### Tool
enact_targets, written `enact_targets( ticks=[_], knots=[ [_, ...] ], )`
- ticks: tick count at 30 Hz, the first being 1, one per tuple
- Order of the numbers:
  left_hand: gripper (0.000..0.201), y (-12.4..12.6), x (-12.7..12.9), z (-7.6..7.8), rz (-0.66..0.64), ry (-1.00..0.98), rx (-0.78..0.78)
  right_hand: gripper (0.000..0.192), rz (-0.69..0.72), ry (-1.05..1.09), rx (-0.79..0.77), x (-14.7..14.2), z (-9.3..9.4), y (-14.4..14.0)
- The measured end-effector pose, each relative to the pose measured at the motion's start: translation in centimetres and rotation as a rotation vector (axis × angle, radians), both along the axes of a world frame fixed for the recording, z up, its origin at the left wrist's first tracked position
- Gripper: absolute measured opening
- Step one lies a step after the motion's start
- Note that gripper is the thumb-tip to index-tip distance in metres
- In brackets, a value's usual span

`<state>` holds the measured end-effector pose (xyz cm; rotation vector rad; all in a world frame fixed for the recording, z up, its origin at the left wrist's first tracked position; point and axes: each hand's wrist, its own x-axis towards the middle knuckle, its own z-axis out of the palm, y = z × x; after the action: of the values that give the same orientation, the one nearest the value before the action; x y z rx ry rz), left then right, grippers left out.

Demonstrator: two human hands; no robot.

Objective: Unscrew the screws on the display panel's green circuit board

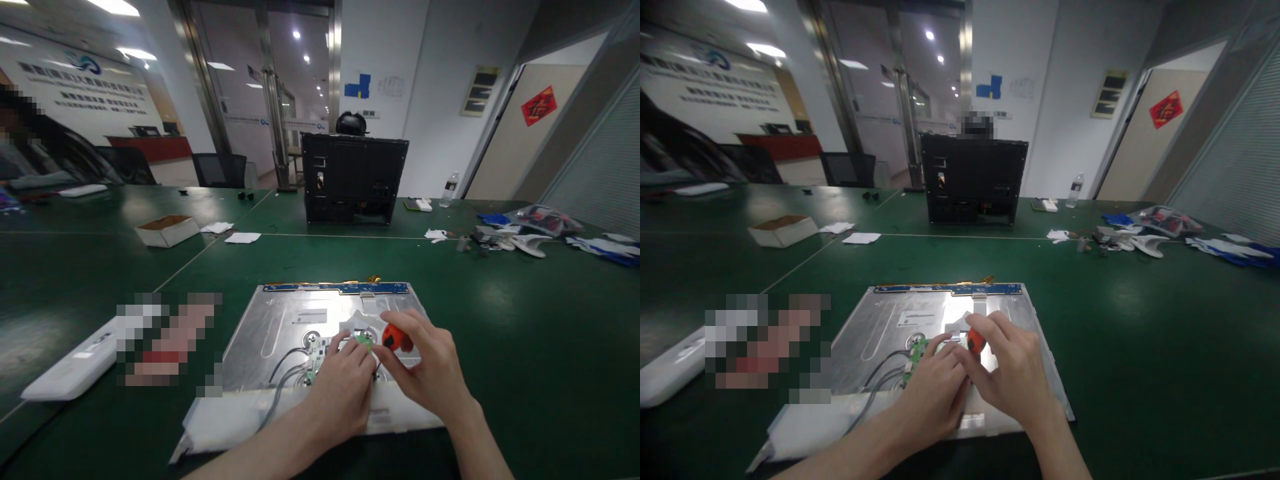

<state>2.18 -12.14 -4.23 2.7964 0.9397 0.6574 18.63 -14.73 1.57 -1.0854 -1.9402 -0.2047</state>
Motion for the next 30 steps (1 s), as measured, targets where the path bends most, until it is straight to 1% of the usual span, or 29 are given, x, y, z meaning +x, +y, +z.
enact_targets(
  ticks=[5, 9, 18, 25, 30],
  knots=[
    [0.019, -0.02, 0.02, 0.15, -0.005, -0.003, -0.003, 0.032, 0.042, 0.019, -0.055, -0.02, 0.2, -0.35],
    [0.017, 0.02, 0.01, 0.29, -0.012, 0.019, -0.016, 0.036, 0.08, 0.054, -0.052, 0.04, 0.24, -0.47],
    [0.023, 0.13, -0.03, 0.03, -0.012, 0.026, -0.027, 0.032, 0.026, 0.05, -0.026, -0.04, 0.25, -0.25],
    [0.023, 0.08, -0.12, 0.28, -0.02, 0.026, -0.038, 0.024, -0.016, 0.019, -0.025, 0.1, 0.12, -0.03],
    [0.02, 0.09, -0.13, 0.18, -0.014, 0.028, -0.013, 0.023, -0.016, 0.02, -0.03, 0.13, 0.09, 0.04]
  ],
)
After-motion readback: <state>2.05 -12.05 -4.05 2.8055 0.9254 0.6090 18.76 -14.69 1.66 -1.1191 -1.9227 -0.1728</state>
